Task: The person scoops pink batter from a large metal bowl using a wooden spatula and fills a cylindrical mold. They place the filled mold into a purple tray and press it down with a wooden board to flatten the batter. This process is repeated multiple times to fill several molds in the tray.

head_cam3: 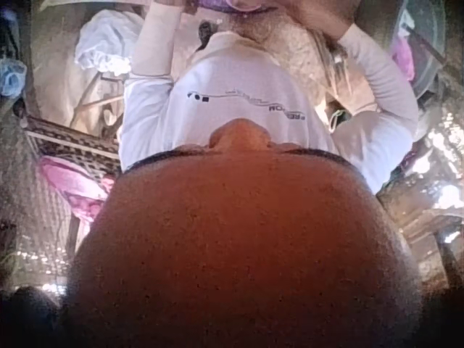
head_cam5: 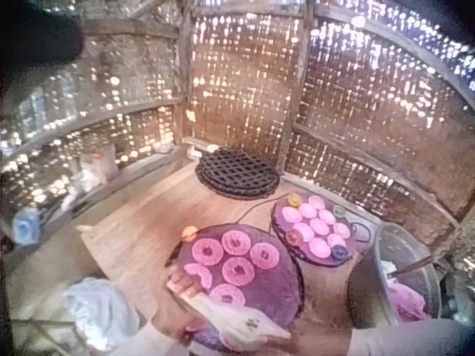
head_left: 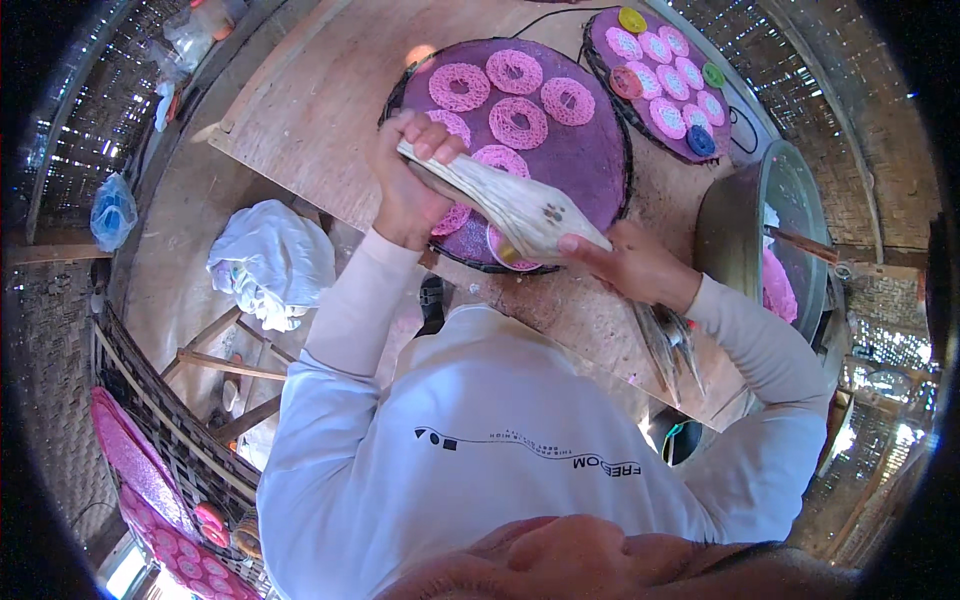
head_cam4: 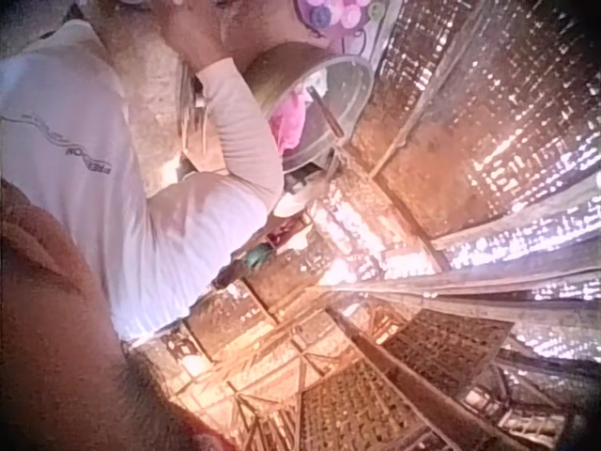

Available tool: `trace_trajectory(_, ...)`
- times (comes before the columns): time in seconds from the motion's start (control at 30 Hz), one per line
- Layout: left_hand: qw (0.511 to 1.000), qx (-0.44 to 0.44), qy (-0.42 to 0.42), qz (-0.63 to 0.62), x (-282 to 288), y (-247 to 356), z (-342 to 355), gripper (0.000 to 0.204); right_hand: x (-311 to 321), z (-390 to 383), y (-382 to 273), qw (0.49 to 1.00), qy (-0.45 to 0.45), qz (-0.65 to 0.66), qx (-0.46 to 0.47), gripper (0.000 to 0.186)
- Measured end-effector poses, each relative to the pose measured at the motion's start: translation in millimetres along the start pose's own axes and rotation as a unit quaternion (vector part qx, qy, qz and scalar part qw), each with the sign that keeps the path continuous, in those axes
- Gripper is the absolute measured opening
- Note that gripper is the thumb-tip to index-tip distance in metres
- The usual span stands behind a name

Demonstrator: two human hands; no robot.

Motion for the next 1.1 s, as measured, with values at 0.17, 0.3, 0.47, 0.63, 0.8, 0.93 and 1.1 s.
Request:
trace_trajectory(0.17, 0.992, 0.084, -0.089, 0.022, -11, -26, 3, 0.043, 22, -17, 11, 0.999, -0.016, 0.031, -0.033, 0.072)
trace_trajectory(0.3, 0.963, 0.154, -0.206, 0.086, -45, -41, -18, 0.086, 47, -47, 0, 0.991, 0.053, 0.122, 0.008, 0.062)
trace_trajectory(0.47, 0.584, -0.067, -0.322, 0.743, -80, -85, -42, 0.065, 40, -46, -13, 0.955, -0.005, 0.292, 0.059, 0.056)
trace_trajectory(0.63, 0.677, -0.235, -0.21, 0.664, -93, -56, -42, 0.04, 17, -20, -12, 0.85, 0.061, 0.509, 0.119, 0.05)
trace_trajectory(0.8, 0.682, -0.27, -0.069, 0.676, -90, -9, -49, 0.033, -29, 2, -27, 0.9, 0.288, -0.043, 0.324, 0.085)
trace_trajectory(0.93, 0.749, -0.228, 0.007, 0.622, -55, 17, -45, 0.03, -46, 12, -20, 0.909, 0.296, -0.104, 0.274, 0.101)
trace_trajectory(1.1, 0.762, -0.215, 0.031, 0.61, -49, 27, -47, 0.029, -55, 22, -16, 0.91, 0.287, -0.114, 0.278, 0.099)
Point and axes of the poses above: each hand's wrist, its own z-axis towards the middle knuckle, its own x-axis out of the back of the hand, y = z × x, the point moved 8 cm from there along z, towards the middle knuckle, and after that the axes turned 7 degrees about y, right-handed, at the moved point
